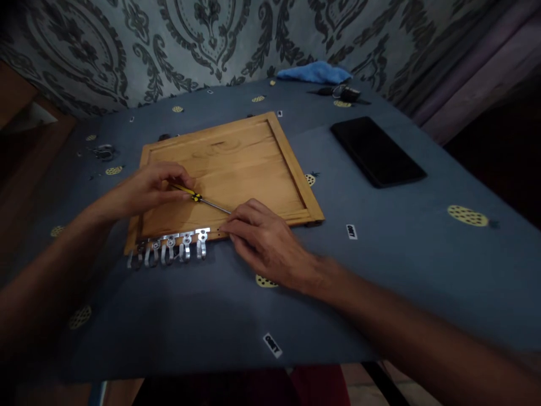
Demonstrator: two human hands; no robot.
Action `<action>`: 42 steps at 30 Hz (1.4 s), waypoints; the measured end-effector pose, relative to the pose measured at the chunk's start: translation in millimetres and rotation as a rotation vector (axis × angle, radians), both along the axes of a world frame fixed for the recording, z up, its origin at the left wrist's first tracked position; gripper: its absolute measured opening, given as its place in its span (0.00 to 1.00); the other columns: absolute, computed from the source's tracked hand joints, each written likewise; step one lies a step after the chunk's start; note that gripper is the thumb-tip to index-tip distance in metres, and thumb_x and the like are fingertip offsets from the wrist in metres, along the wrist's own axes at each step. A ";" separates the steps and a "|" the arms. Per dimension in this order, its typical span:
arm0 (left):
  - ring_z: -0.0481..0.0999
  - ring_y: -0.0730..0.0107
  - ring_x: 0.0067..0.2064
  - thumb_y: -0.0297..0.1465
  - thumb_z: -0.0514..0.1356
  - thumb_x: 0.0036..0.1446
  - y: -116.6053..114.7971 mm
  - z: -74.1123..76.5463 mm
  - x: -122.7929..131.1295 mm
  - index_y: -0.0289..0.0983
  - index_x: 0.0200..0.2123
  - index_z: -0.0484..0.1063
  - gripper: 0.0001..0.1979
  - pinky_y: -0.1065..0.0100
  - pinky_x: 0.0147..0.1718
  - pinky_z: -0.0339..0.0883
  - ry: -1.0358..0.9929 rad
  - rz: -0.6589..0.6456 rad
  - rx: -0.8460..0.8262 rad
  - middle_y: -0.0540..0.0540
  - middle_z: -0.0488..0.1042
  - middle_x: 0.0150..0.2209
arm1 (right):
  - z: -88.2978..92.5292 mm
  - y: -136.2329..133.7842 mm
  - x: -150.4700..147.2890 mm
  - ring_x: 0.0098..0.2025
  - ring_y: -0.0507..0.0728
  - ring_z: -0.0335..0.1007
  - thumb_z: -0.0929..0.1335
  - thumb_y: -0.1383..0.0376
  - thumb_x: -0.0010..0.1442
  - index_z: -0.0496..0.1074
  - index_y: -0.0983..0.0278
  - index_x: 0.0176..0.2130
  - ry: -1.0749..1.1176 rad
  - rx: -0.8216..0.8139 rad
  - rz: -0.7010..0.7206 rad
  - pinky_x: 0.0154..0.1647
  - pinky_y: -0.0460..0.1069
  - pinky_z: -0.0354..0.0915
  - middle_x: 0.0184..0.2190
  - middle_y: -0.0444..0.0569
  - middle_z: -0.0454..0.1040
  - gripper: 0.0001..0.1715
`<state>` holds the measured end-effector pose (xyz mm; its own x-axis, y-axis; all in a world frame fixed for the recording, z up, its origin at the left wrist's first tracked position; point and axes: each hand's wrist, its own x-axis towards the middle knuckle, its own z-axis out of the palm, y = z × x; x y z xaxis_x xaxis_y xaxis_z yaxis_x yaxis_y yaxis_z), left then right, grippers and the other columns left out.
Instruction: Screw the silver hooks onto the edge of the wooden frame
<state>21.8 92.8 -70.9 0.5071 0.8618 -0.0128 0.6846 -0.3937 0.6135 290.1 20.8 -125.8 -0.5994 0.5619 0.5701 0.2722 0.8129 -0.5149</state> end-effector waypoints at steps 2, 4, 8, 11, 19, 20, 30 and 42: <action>0.74 0.60 0.43 0.37 0.64 0.55 -6.3 2.3 2.4 0.39 0.35 0.75 0.08 0.59 0.46 0.66 0.041 -0.001 0.054 0.46 0.77 0.37 | 0.4 -0.5 0.2 0.43 0.58 0.71 0.64 0.74 0.67 0.75 0.64 0.47 -0.004 0.003 0.003 0.43 0.55 0.73 0.40 0.53 0.76 0.13; 0.73 0.56 0.46 0.38 0.62 0.59 -20.2 8.5 6.0 0.39 0.37 0.75 0.08 0.56 0.50 0.64 0.076 0.023 0.127 0.45 0.76 0.39 | 1.0 -1.2 0.4 0.43 0.58 0.71 0.64 0.74 0.67 0.74 0.65 0.47 -0.009 0.009 0.012 0.43 0.55 0.73 0.40 0.54 0.76 0.13; 0.76 0.58 0.48 0.45 0.57 0.66 -65.7 19.8 16.3 0.41 0.46 0.72 0.15 0.60 0.46 0.68 0.112 0.031 0.214 0.44 0.77 0.45 | 1.2 -3.5 -0.2 0.45 0.59 0.72 0.64 0.73 0.68 0.74 0.63 0.48 -0.039 0.007 0.025 0.45 0.57 0.73 0.42 0.53 0.77 0.13; 0.74 0.53 0.55 0.51 0.62 0.60 -97.0 16.5 23.3 0.43 0.57 0.65 0.28 0.56 0.51 0.70 0.184 -0.003 0.243 0.42 0.75 0.53 | -0.8 -4.7 -1.0 0.50 0.60 0.72 0.64 0.73 0.67 0.73 0.62 0.52 -0.054 0.015 0.050 0.50 0.60 0.73 0.47 0.53 0.77 0.15; 0.71 0.49 0.59 0.42 0.71 0.55 -113.8 -1.3 33.2 0.40 0.64 0.54 0.41 0.49 0.57 0.68 0.242 0.007 0.301 0.39 0.74 0.56 | -7.6 -2.6 -1.2 0.55 0.61 0.71 0.65 0.72 0.67 0.72 0.63 0.54 -0.061 0.041 0.074 0.56 0.62 0.72 0.51 0.55 0.77 0.16; 0.71 0.49 0.58 0.41 0.70 0.55 -113.2 -2.0 33.8 0.41 0.65 0.54 0.40 0.48 0.57 0.68 0.231 0.006 0.295 0.39 0.74 0.56 | -7.6 -2.4 -1.0 0.55 0.61 0.71 0.65 0.72 0.67 0.72 0.63 0.54 -0.068 0.038 0.072 0.56 0.62 0.72 0.51 0.55 0.77 0.17; 0.72 0.50 0.56 0.35 0.70 0.56 -114.6 -9.6 35.7 0.44 0.64 0.55 0.38 0.50 0.54 0.70 0.203 0.073 0.241 0.42 0.73 0.53 | -8.6 -1.4 -0.3 0.53 0.59 0.71 0.62 0.73 0.70 0.73 0.60 0.55 -0.104 0.001 0.063 0.55 0.59 0.72 0.51 0.51 0.78 0.19; 0.74 0.54 0.51 0.32 0.71 0.54 -115.5 -10.4 37.5 0.45 0.62 0.56 0.37 0.54 0.51 0.70 0.180 0.098 0.253 0.45 0.75 0.48 | -9.5 -1.6 -2.0 0.53 0.59 0.69 0.61 0.74 0.69 0.71 0.62 0.57 -0.122 0.030 0.073 0.56 0.58 0.69 0.51 0.53 0.76 0.20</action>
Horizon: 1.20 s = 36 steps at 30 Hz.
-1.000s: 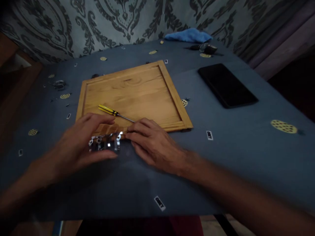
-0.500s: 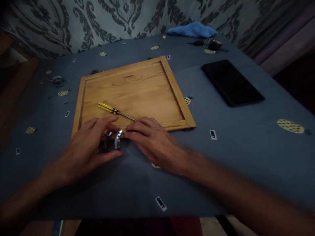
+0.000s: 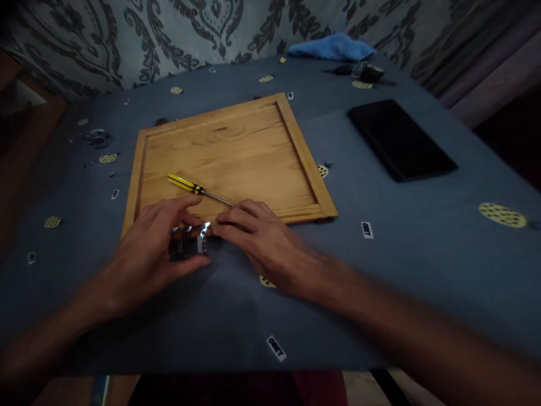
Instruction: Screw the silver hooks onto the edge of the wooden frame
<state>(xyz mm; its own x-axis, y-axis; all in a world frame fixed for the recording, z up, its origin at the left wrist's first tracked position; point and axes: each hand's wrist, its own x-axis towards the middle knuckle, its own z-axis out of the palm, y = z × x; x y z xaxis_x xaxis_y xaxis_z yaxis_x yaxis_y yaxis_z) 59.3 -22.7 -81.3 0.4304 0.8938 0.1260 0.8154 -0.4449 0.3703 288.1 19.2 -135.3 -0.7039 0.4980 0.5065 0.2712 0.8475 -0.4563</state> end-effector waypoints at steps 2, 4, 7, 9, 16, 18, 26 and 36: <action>0.74 0.53 0.51 0.32 0.71 0.53 0.0 -0.3 0.0 0.44 0.62 0.56 0.37 0.54 0.51 0.70 -0.003 0.004 -0.001 0.45 0.74 0.48 | 0.2 0.6 -0.5 0.53 0.60 0.69 0.62 0.74 0.69 0.70 0.63 0.57 -0.019 0.028 0.008 0.56 0.58 0.68 0.51 0.54 0.76 0.20; 0.73 0.53 0.51 0.32 0.71 0.54 0.2 -0.5 -0.1 0.44 0.62 0.56 0.37 0.54 0.51 0.70 -0.009 0.003 0.003 0.45 0.75 0.48 | 0.2 1.1 -0.5 0.51 0.60 0.68 0.62 0.72 0.69 0.71 0.64 0.57 -0.042 0.062 0.018 0.55 0.58 0.68 0.50 0.55 0.75 0.20; 0.73 0.53 0.51 0.32 0.71 0.53 0.7 -0.2 0.0 0.43 0.62 0.56 0.38 0.54 0.51 0.69 -0.019 -0.006 0.009 0.45 0.75 0.48 | -0.3 0.9 0.1 0.50 0.61 0.67 0.63 0.71 0.69 0.73 0.62 0.57 -0.092 0.077 0.008 0.53 0.58 0.66 0.49 0.55 0.74 0.20; 0.73 0.53 0.51 0.31 0.71 0.53 1.0 0.3 0.1 0.43 0.62 0.56 0.38 0.54 0.51 0.69 -0.019 -0.007 0.003 0.45 0.75 0.47 | -0.2 0.3 0.3 0.51 0.61 0.67 0.65 0.70 0.68 0.75 0.59 0.55 -0.142 0.060 -0.004 0.53 0.57 0.64 0.49 0.54 0.73 0.19; 0.73 0.52 0.51 0.32 0.72 0.52 1.4 0.6 0.4 0.43 0.63 0.56 0.39 0.54 0.51 0.69 -0.028 0.011 -0.025 0.46 0.75 0.47 | 5.6 -1.6 -0.5 0.55 0.62 0.63 0.69 0.67 0.66 0.78 0.50 0.52 -0.241 0.024 -0.004 0.55 0.58 0.61 0.52 0.51 0.71 0.17; 0.72 0.53 0.52 0.32 0.72 0.53 1.5 0.5 0.5 0.44 0.63 0.55 0.39 0.54 0.51 0.68 -0.029 0.009 -0.036 0.46 0.75 0.47 | 6.4 -1.4 -0.2 0.55 0.62 0.62 0.70 0.67 0.66 0.77 0.49 0.53 -0.227 0.015 0.015 0.55 0.58 0.61 0.54 0.51 0.70 0.18; 0.72 0.54 0.52 0.32 0.71 0.53 0.4 2.9 -0.9 0.47 0.60 0.57 0.36 0.55 0.49 0.69 -0.033 0.025 -0.081 0.47 0.74 0.48 | 7.1 -2.1 1.2 0.57 0.62 0.62 0.68 0.66 0.69 0.76 0.50 0.52 -0.193 0.012 0.027 0.56 0.59 0.61 0.54 0.50 0.70 0.15; 0.72 0.55 0.52 0.34 0.72 0.53 2.1 3.3 -1.1 0.47 0.62 0.56 0.38 0.54 0.50 0.68 -0.025 0.045 -0.098 0.48 0.74 0.49 | 5.6 -2.0 2.1 0.58 0.62 0.60 0.70 0.68 0.67 0.75 0.51 0.53 -0.199 0.012 0.039 0.56 0.59 0.61 0.56 0.50 0.68 0.17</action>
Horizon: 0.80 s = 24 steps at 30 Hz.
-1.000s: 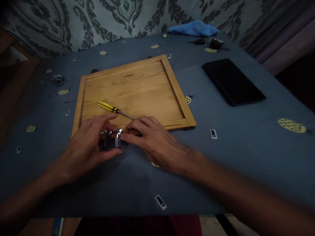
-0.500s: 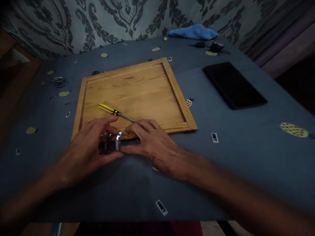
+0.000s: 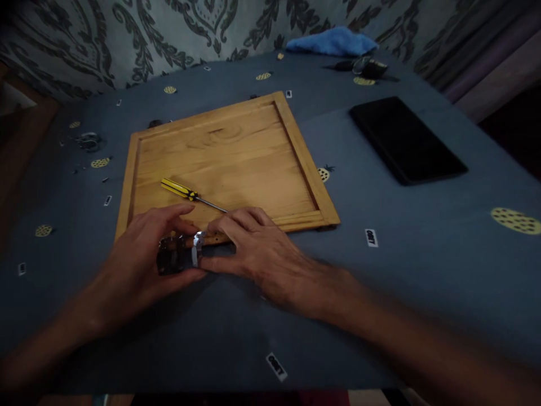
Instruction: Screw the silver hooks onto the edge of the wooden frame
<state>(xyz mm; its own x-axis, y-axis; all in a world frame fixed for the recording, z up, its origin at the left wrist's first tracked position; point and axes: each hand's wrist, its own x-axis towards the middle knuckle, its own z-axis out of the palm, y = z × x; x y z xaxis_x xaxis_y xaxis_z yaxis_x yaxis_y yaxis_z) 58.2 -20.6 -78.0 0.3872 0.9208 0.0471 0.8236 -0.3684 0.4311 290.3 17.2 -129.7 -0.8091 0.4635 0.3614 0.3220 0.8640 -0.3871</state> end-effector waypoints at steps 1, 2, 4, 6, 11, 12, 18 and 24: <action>0.72 0.55 0.52 0.35 0.72 0.53 0.7 1.0 -0.9 0.47 0.62 0.56 0.39 0.54 0.50 0.69 -0.009 0.001 -0.009 0.48 0.75 0.49 | -0.2 0.1 0.0 0.58 0.62 0.60 0.70 0.69 0.66 0.75 0.51 0.52 0.000 0.004 0.002 0.56 0.59 0.61 0.56 0.50 0.68 0.17; 0.72 0.54 0.53 0.35 0.72 0.52 1.4 2.1 -2.0 0.46 0.62 0.56 0.39 0.54 0.50 0.69 -0.023 -0.001 -0.017 0.47 0.75 0.50 | -0.3 0.1 0.0 0.58 0.63 0.60 0.70 0.69 0.66 0.76 0.52 0.52 -0.002 0.010 0.004 0.55 0.60 0.62 0.57 0.51 0.68 0.17; 0.73 0.54 0.53 0.36 0.73 0.51 2.9 4.1 -4.5 0.46 0.63 0.56 0.41 0.54 0.49 0.70 -0.048 -0.001 -0.022 0.47 0.75 0.50 | -0.3 0.3 0.0 0.56 0.63 0.60 0.70 0.70 0.65 0.76 0.52 0.51 -0.011 0.022 0.000 0.54 0.60 0.63 0.57 0.51 0.68 0.17; 0.74 0.53 0.52 0.36 0.73 0.50 4.0 5.3 -7.0 0.46 0.63 0.56 0.41 0.54 0.48 0.70 -0.060 0.005 -0.009 0.47 0.75 0.49 | 0.0 0.5 -0.1 0.55 0.63 0.61 0.69 0.70 0.66 0.76 0.51 0.52 -0.022 0.019 -0.009 0.53 0.60 0.63 0.56 0.51 0.69 0.18; 0.74 0.54 0.51 0.34 0.73 0.50 2.8 4.6 -9.0 0.47 0.63 0.57 0.41 0.53 0.50 0.69 -0.063 0.008 -0.003 0.48 0.75 0.47 | 2.0 1.2 0.3 0.55 0.63 0.62 0.66 0.67 0.70 0.77 0.52 0.52 -0.012 -0.016 0.015 0.54 0.61 0.62 0.56 0.52 0.70 0.16; 0.74 0.55 0.51 0.33 0.73 0.49 2.3 4.2 -8.5 0.47 0.63 0.57 0.41 0.53 0.50 0.69 -0.068 0.005 -0.004 0.48 0.75 0.47 | 2.7 1.3 0.4 0.56 0.63 0.62 0.65 0.66 0.70 0.77 0.52 0.52 -0.005 -0.027 0.020 0.55 0.61 0.62 0.56 0.52 0.69 0.16; 0.72 0.57 0.53 0.28 0.71 0.52 1.3 3.3 -5.7 0.46 0.64 0.55 0.41 0.55 0.53 0.67 -0.053 -0.032 -0.026 0.47 0.74 0.49 | 5.5 1.9 0.2 0.56 0.63 0.63 0.64 0.64 0.71 0.77 0.53 0.51 0.012 -0.048 0.025 0.56 0.61 0.61 0.56 0.53 0.70 0.15; 0.71 0.58 0.53 0.27 0.69 0.54 0.1 2.2 -6.2 0.46 0.65 0.54 0.40 0.56 0.53 0.67 -0.031 -0.029 -0.034 0.47 0.72 0.50 | 9.9 -0.6 -4.3 0.56 0.61 0.64 0.64 0.76 0.64 0.77 0.56 0.50 0.055 -0.090 0.031 0.56 0.60 0.62 0.55 0.53 0.71 0.22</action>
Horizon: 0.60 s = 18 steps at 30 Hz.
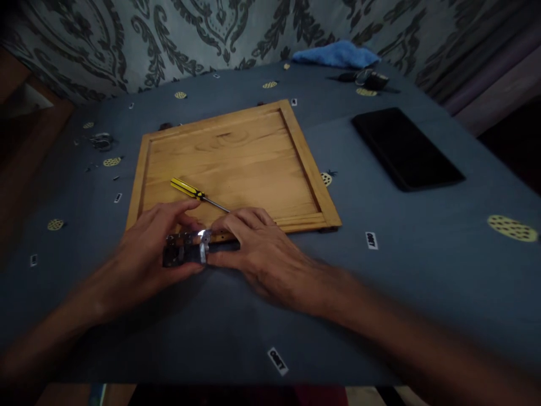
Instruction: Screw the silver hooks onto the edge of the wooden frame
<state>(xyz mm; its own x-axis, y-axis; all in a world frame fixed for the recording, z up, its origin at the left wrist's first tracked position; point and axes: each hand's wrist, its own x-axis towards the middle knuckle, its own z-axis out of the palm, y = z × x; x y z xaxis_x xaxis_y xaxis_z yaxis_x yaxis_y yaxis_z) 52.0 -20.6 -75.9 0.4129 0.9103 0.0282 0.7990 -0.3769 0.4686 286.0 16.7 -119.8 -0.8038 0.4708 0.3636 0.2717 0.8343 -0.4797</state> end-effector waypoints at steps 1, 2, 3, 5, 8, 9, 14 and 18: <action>0.71 0.58 0.53 0.27 0.69 0.54 -0.1 -0.2 -0.1 0.46 0.65 0.54 0.40 0.56 0.53 0.67 0.004 -0.001 0.004 0.47 0.72 0.50 | 1.0 -1.3 -1.4 0.56 0.61 0.65 0.64 0.75 0.64 0.77 0.56 0.49 0.006 -0.010 -0.002 0.55 0.59 0.63 0.54 0.53 0.72 0.21; 0.71 0.58 0.53 0.27 0.69 0.54 -0.2 -0.3 -0.1 0.46 0.65 0.54 0.40 0.55 0.53 0.67 0.009 -0.003 0.007 0.47 0.72 0.50 | 1.9 -2.7 -2.8 0.55 0.61 0.65 0.64 0.74 0.65 0.78 0.57 0.48 0.014 -0.018 -0.009 0.55 0.59 0.64 0.53 0.53 0.72 0.19; 0.71 0.58 0.53 0.27 0.69 0.54 -0.3 -0.3 -0.1 0.45 0.65 0.54 0.40 0.55 0.54 0.67 0.015 -0.008 0.010 0.46 0.72 0.50 | 2.6 -4.2 -4.2 0.54 0.60 0.66 0.64 0.73 0.67 0.78 0.58 0.46 0.026 -0.021 -0.019 0.54 0.58 0.64 0.52 0.53 0.73 0.16; 0.71 0.57 0.53 0.27 0.69 0.55 -0.5 -0.2 0.1 0.44 0.65 0.53 0.40 0.55 0.54 0.67 0.023 -0.025 0.021 0.45 0.73 0.50 | 3.3 -6.9 -6.5 0.52 0.60 0.66 0.64 0.71 0.69 0.78 0.60 0.44 0.048 -0.007 -0.036 0.54 0.58 0.64 0.51 0.53 0.74 0.13; 0.71 0.58 0.52 0.28 0.70 0.54 -1.2 -0.7 1.1 0.42 0.65 0.53 0.41 0.56 0.54 0.67 0.022 -0.036 0.042 0.45 0.73 0.50 | 3.3 -9.0 -8.5 0.50 0.60 0.66 0.63 0.70 0.70 0.78 0.61 0.44 0.061 0.016 -0.028 0.53 0.58 0.63 0.47 0.52 0.76 0.13; 0.71 0.58 0.52 0.28 0.70 0.54 -1.5 -1.1 1.5 0.43 0.65 0.53 0.41 0.56 0.54 0.67 0.019 -0.029 0.047 0.45 0.73 0.50 | 3.0 -9.0 -9.0 0.48 0.59 0.66 0.63 0.70 0.71 0.77 0.62 0.44 0.057 0.012 -0.018 0.52 0.58 0.62 0.45 0.51 0.77 0.14; 0.72 0.57 0.52 0.28 0.71 0.53 -1.5 0.8 -0.9 0.45 0.66 0.52 0.43 0.55 0.53 0.69 0.019 -0.022 0.026 0.45 0.73 0.50 | 1.6 -6.3 -10.4 0.44 0.57 0.65 0.61 0.70 0.72 0.76 0.63 0.41 0.058 -0.047 0.023 0.45 0.54 0.59 0.38 0.48 0.78 0.14; 0.71 0.52 0.55 0.29 0.72 0.49 -0.4 10.7 -9.8 0.46 0.66 0.53 0.45 0.51 0.54 0.68 0.059 -0.054 -0.019 0.45 0.73 0.53 | 0.5 -4.3 -9.8 0.46 0.57 0.66 0.62 0.70 0.72 0.76 0.62 0.42 0.046 -0.095 0.048 0.47 0.54 0.59 0.40 0.48 0.79 0.13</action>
